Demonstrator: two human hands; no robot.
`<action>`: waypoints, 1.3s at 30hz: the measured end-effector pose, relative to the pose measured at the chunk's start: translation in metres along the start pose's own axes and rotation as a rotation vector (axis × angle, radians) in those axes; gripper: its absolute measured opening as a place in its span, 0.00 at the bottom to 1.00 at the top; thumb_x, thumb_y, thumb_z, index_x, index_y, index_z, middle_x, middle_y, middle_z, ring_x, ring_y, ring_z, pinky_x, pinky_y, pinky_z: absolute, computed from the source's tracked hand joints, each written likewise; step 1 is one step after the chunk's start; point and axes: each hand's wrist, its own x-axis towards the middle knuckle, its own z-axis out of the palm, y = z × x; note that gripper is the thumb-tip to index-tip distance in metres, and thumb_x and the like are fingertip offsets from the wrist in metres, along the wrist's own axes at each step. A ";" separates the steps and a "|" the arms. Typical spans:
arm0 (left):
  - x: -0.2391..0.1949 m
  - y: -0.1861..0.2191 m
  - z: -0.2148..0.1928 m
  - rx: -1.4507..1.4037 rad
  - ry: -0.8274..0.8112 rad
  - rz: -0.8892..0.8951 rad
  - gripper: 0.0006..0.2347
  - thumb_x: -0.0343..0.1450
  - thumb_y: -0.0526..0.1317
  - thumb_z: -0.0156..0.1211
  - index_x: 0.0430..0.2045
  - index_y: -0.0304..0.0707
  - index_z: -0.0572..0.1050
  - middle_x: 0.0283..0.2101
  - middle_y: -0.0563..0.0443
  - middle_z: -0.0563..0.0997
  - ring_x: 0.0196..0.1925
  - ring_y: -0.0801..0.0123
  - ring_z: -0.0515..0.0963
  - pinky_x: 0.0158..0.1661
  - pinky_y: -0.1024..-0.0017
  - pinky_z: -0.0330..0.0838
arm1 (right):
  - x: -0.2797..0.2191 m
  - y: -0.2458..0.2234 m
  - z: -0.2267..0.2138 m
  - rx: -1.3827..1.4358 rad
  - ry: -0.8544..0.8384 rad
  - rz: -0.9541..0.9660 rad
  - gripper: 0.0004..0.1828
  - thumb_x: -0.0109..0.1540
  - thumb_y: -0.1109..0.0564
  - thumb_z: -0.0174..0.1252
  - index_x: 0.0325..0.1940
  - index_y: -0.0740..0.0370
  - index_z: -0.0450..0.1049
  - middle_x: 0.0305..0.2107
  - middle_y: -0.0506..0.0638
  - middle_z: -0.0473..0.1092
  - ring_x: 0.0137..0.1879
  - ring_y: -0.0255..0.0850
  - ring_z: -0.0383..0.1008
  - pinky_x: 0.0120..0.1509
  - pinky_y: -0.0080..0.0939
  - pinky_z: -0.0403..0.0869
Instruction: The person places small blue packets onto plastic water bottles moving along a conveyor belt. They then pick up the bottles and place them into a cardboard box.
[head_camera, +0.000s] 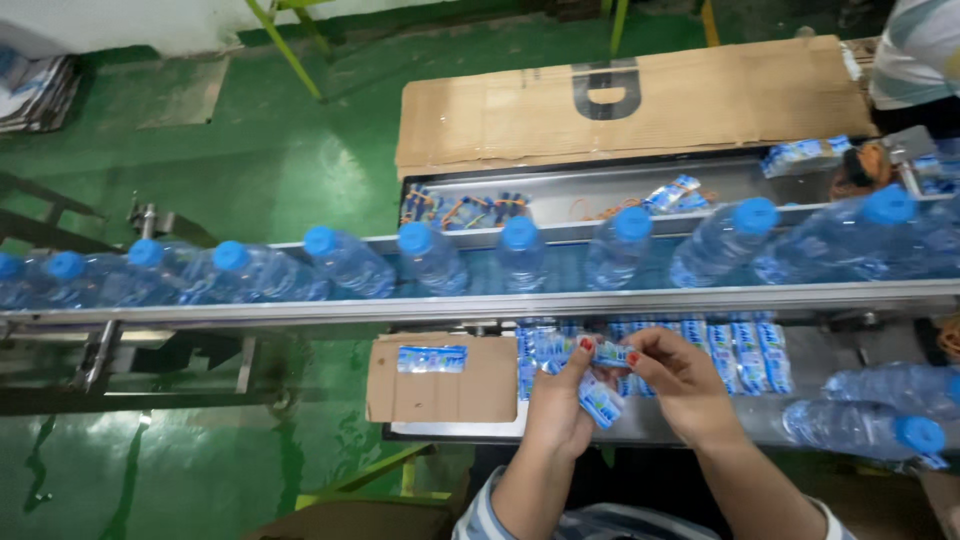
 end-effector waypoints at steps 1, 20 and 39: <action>0.001 -0.005 -0.002 0.029 -0.039 -0.030 0.08 0.68 0.28 0.67 0.39 0.27 0.79 0.36 0.39 0.84 0.34 0.57 0.83 0.35 0.63 0.78 | 0.001 -0.012 0.001 0.029 -0.081 0.047 0.04 0.62 0.63 0.62 0.40 0.64 0.74 0.34 0.54 0.75 0.39 0.44 0.76 0.46 0.45 0.75; 0.012 0.023 -0.009 -0.123 -0.283 -0.313 0.16 0.74 0.41 0.60 0.52 0.27 0.75 0.43 0.41 0.78 0.44 0.58 0.78 0.50 0.54 0.77 | 0.092 -0.106 0.010 -0.914 0.266 -0.965 0.07 0.69 0.69 0.57 0.36 0.71 0.76 0.47 0.68 0.77 0.55 0.58 0.78 0.64 0.55 0.74; 0.004 0.046 -0.014 0.044 0.037 -0.036 0.15 0.72 0.40 0.61 0.44 0.23 0.82 0.44 0.36 0.85 0.43 0.56 0.83 0.46 0.63 0.77 | 0.104 -0.075 0.093 -0.864 -0.077 -0.288 0.61 0.50 0.46 0.76 0.79 0.56 0.48 0.74 0.56 0.53 0.76 0.49 0.57 0.76 0.46 0.56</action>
